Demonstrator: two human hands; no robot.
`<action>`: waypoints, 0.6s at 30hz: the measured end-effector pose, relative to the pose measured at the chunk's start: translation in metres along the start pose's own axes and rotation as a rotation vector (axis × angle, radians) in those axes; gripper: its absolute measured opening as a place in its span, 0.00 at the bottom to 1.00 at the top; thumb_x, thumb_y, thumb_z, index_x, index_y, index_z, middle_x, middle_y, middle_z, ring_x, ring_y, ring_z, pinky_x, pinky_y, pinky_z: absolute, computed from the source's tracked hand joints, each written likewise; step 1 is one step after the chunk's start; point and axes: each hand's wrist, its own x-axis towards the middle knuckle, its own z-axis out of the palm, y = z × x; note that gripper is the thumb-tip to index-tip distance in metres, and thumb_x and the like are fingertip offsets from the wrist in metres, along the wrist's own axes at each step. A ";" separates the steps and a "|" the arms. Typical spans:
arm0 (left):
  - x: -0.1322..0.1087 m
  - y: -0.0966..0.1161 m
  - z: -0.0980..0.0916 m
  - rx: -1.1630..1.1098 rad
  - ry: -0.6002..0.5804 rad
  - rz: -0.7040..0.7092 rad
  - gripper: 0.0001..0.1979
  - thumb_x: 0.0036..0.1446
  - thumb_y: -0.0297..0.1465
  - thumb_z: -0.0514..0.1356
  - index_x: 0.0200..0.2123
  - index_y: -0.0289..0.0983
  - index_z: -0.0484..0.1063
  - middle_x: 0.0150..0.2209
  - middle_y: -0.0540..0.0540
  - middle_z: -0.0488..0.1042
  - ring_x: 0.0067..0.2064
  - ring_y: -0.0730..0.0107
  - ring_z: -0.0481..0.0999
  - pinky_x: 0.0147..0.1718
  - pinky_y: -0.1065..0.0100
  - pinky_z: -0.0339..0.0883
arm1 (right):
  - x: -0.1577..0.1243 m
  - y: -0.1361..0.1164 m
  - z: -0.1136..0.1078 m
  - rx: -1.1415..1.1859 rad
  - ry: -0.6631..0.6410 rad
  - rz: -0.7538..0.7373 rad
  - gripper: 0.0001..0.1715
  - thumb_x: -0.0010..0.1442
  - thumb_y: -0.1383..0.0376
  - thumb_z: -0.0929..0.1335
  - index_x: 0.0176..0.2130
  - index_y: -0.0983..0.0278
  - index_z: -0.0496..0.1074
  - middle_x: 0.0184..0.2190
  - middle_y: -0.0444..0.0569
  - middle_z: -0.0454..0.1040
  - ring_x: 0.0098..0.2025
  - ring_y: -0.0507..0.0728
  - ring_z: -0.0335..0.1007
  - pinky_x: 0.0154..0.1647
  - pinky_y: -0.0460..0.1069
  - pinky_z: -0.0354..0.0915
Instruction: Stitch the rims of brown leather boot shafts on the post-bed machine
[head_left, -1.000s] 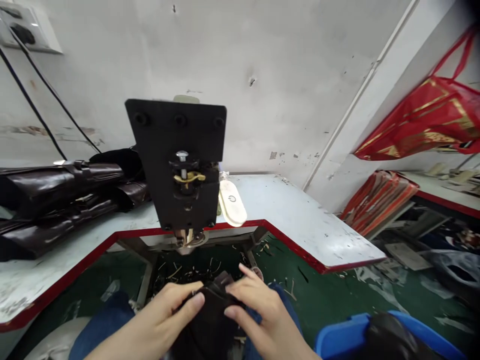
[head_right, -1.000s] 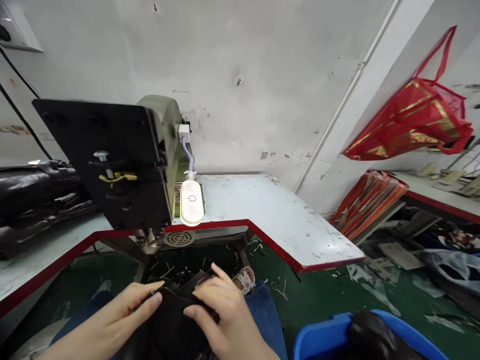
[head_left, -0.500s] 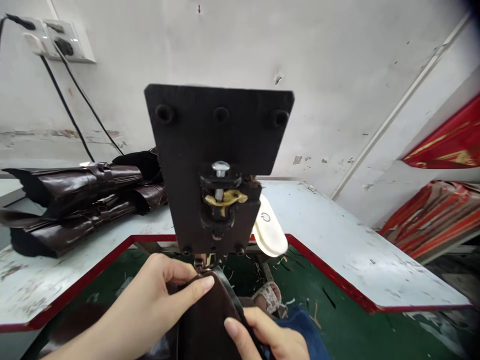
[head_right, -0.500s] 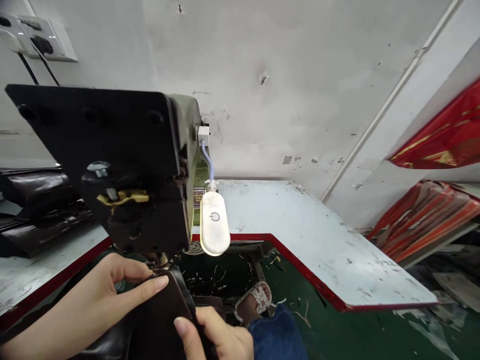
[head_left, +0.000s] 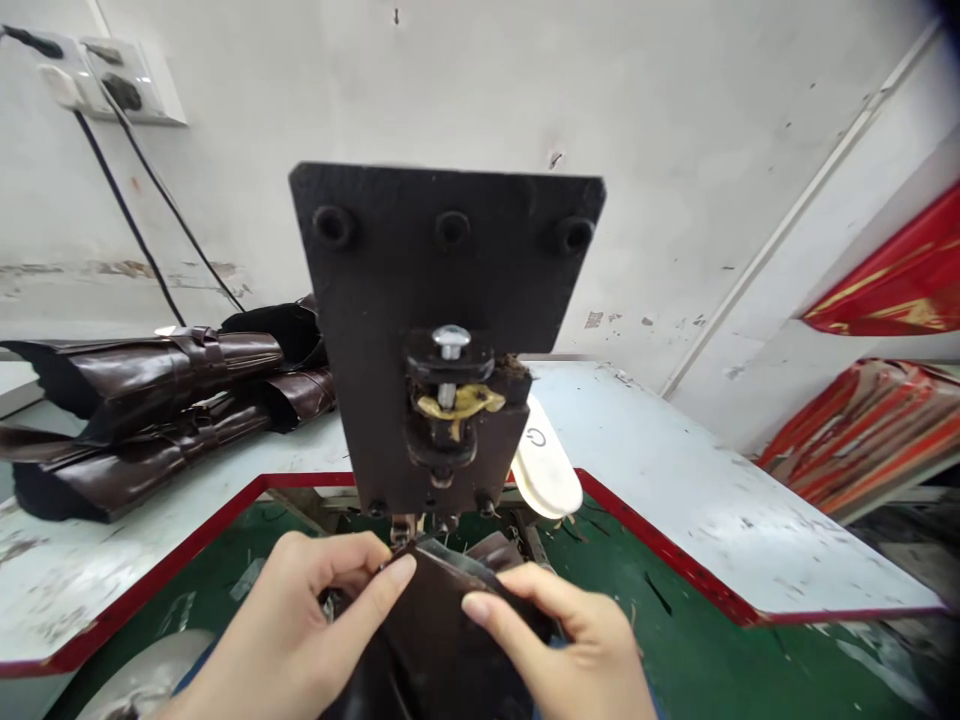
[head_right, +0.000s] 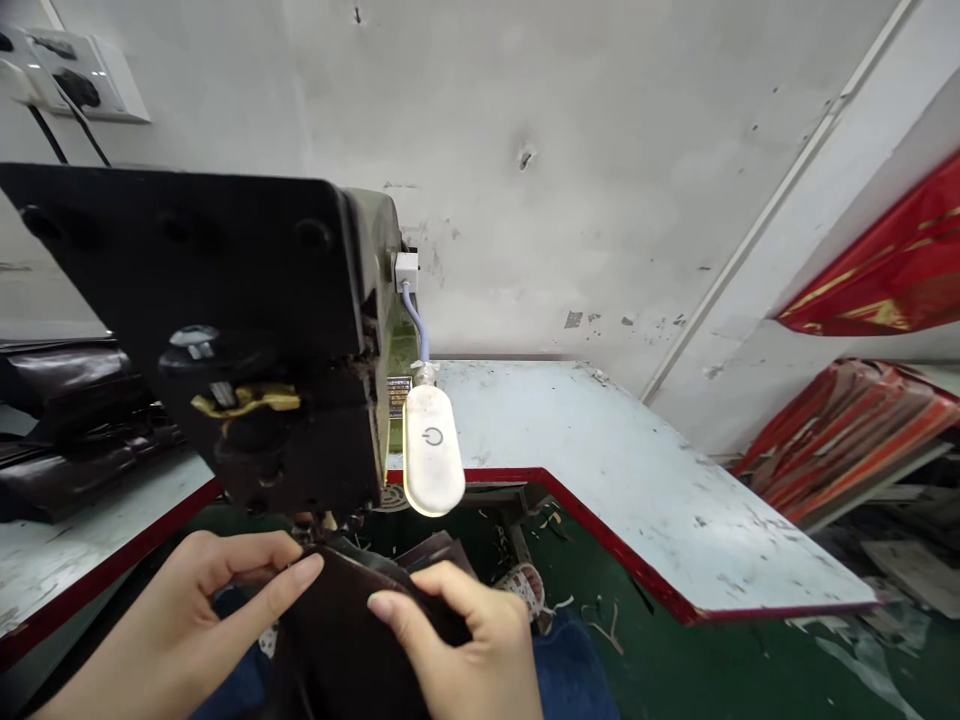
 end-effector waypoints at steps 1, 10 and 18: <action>0.001 -0.003 0.001 -0.008 -0.042 0.034 0.25 0.62 0.50 0.55 0.22 0.37 0.70 0.20 0.51 0.67 0.25 0.71 0.65 0.26 0.72 0.59 | 0.006 -0.005 -0.005 -0.004 -0.010 0.023 0.17 0.52 0.51 0.75 0.23 0.60 0.77 0.21 0.41 0.73 0.26 0.53 0.67 0.28 0.44 0.61; -0.008 -0.036 -0.001 -0.198 0.025 0.029 0.24 0.63 0.50 0.56 0.25 0.37 0.65 0.22 0.51 0.62 0.26 0.73 0.60 0.26 0.74 0.59 | 0.040 -0.043 -0.009 0.015 -0.254 0.028 0.16 0.50 0.53 0.78 0.28 0.63 0.79 0.28 0.46 0.78 0.32 0.56 0.70 0.31 0.46 0.65; -0.021 -0.041 -0.015 -0.339 0.151 -0.064 0.25 0.60 0.53 0.59 0.25 0.37 0.70 0.25 0.50 0.68 0.29 0.71 0.67 0.31 0.74 0.64 | 0.038 -0.061 0.014 0.200 -0.333 -0.071 0.08 0.50 0.63 0.80 0.33 0.57 0.82 0.31 0.38 0.82 0.35 0.54 0.77 0.34 0.44 0.70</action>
